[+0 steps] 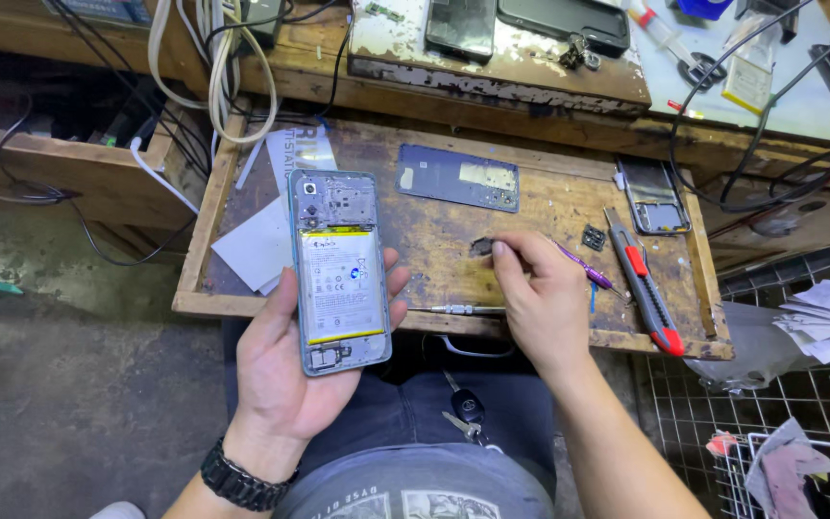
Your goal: The person disassembles a mobile phone using a screwdriver and a metal tool, removing internal components and small screws from the chassis.
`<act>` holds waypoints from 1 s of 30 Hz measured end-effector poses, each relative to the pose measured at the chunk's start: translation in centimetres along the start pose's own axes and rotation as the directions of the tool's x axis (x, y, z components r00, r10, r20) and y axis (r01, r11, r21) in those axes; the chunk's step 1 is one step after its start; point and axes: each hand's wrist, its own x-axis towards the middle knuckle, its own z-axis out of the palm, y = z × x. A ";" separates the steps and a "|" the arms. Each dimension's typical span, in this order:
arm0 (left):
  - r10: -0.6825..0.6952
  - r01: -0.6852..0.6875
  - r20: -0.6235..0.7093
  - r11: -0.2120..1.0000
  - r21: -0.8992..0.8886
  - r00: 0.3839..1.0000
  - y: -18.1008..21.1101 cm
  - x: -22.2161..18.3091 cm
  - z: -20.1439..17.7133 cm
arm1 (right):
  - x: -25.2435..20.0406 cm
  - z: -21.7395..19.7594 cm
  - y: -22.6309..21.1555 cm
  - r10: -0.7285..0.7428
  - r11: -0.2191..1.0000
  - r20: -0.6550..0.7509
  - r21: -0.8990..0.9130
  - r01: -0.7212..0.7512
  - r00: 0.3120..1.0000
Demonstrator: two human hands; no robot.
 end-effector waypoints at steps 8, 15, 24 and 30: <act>0.033 -0.033 -0.011 0.998 0.056 0.999 -1.1 0.4 0.2 | -5.9 0.9 -4.7 0.056 0.919 0.182 0.375 -0.122 0.982; 0.045 -0.054 0.116 0.995 0.078 0.992 -1.6 0.2 0.3 | -6.7 2.7 -4.9 0.245 0.610 0.400 0.644 -0.461 0.883; 0.224 -0.159 -0.128 0.908 0.387 0.966 -1.2 1.2 0.2 | 0.0 1.0 -0.3 0.201 0.974 0.243 0.049 -0.219 0.949; 0.332 -0.241 -0.085 0.817 0.524 0.940 -1.8 2.5 0.3 | 2.6 1.8 1.4 0.115 0.962 0.356 -0.271 -0.015 0.927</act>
